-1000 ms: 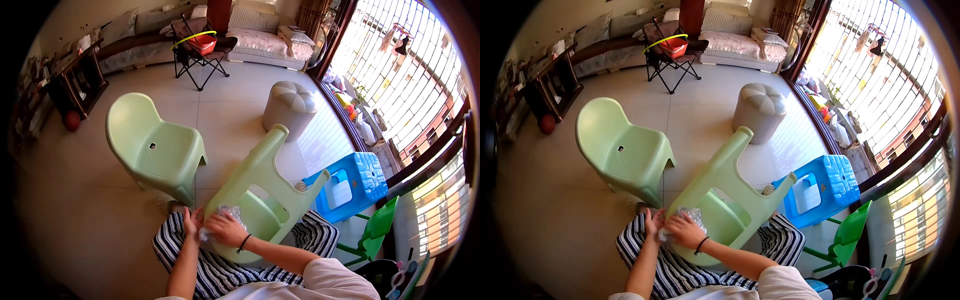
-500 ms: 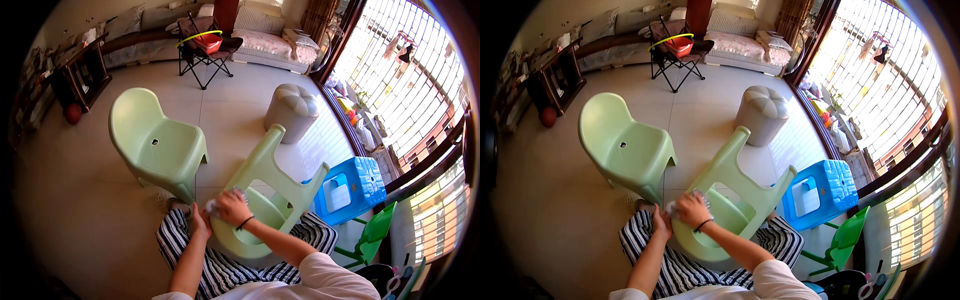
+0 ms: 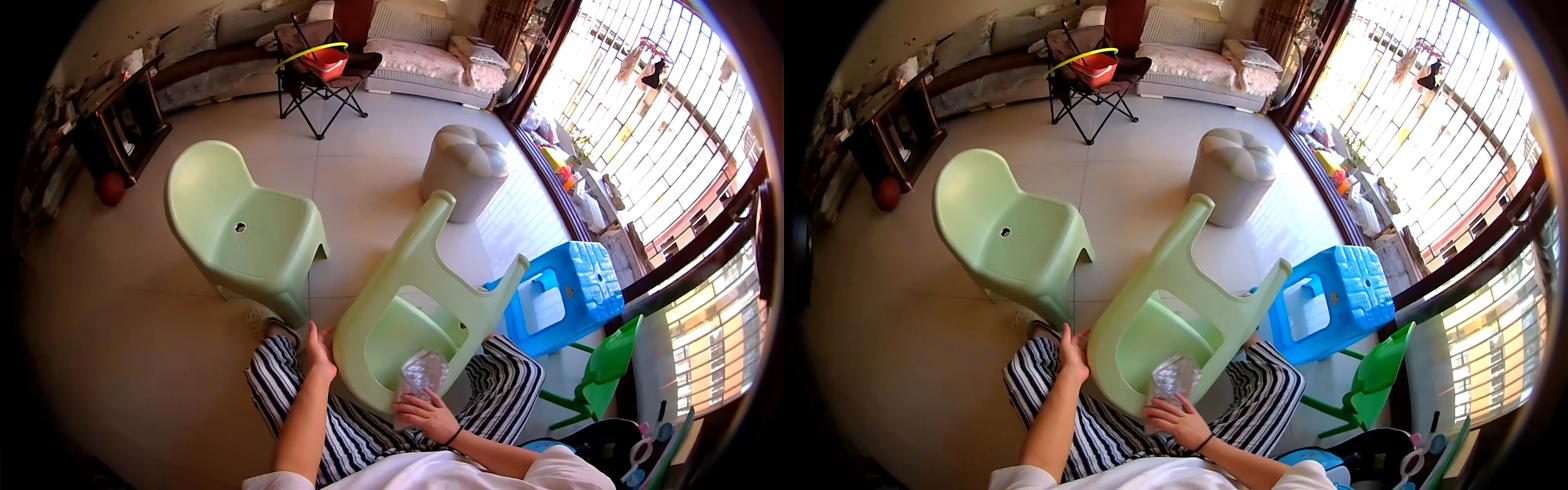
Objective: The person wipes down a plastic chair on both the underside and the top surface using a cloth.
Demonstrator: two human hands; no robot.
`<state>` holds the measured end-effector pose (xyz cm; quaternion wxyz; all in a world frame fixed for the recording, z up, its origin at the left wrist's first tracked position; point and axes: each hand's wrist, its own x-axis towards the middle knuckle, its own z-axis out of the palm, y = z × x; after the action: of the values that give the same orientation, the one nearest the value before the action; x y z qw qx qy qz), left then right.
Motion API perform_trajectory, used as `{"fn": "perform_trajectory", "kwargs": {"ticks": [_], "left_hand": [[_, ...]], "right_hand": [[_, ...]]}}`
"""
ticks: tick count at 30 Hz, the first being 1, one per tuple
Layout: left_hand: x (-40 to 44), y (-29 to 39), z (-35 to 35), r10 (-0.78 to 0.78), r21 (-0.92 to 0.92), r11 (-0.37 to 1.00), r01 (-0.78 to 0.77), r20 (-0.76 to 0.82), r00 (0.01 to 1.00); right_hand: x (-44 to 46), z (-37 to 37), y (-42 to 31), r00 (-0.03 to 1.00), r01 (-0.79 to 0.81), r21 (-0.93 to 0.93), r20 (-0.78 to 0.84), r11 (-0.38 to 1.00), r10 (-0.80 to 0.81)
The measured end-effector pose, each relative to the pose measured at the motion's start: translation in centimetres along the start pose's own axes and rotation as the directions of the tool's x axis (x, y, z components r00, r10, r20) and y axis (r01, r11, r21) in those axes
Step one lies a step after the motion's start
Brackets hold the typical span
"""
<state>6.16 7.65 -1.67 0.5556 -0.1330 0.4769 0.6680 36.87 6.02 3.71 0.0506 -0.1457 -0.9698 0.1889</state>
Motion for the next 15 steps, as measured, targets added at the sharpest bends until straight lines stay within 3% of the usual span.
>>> {"fn": "perform_trajectory", "kwargs": {"ticks": [2,4,6,8,9,11,12,14,15], "left_hand": [[1.7,-0.5,-1.1,0.011,0.045,0.999,-0.012,0.006,1.0],[1.9,-0.6,-0.7,0.023,0.09,0.996,-0.024,0.013,1.0],[1.2,-0.4,0.3,0.048,0.066,0.997,-0.043,-0.073,0.996],[1.6,-0.6,-0.1,0.051,0.086,0.995,-0.046,-0.065,0.997],[1.8,-0.7,-0.2,0.055,0.068,0.996,-0.05,-0.07,0.996],[1.9,-0.7,-0.4,0.064,0.055,0.997,-0.06,-0.073,0.995],[1.8,-0.8,-0.6,0.038,0.028,0.999,-0.036,-0.077,0.996],[2.0,-0.7,-0.9,0.016,-0.001,1.0,-0.017,-0.077,0.997],[2.1,-0.7,-1.0,0.016,0.008,1.0,-0.015,-0.074,0.997]], "right_hand": [[-2.2,0.4,2.4,0.985,-0.171,-0.111,-0.012,0.979,0.171],[-3.3,0.7,5.4,0.929,-0.332,-0.09,-0.203,0.939,0.309],[-3.0,0.1,7.5,0.8,-0.509,0.033,-0.352,0.86,0.487],[-1.8,-0.5,8.8,0.704,-0.559,0.086,-0.476,0.825,0.527],[-1.4,-0.1,8.7,0.703,-0.559,0.089,-0.477,0.824,0.528],[0.4,1.0,7.9,0.712,-0.427,0.287,-0.478,0.858,0.514],[0.8,1.5,5.8,0.774,-0.484,0.199,-0.357,0.852,0.523],[1.2,4.0,2.1,0.888,-0.378,0.059,-0.258,0.924,0.38],[1.5,5.4,0.8,0.884,-0.322,0.071,-0.334,0.944,0.327]]}}
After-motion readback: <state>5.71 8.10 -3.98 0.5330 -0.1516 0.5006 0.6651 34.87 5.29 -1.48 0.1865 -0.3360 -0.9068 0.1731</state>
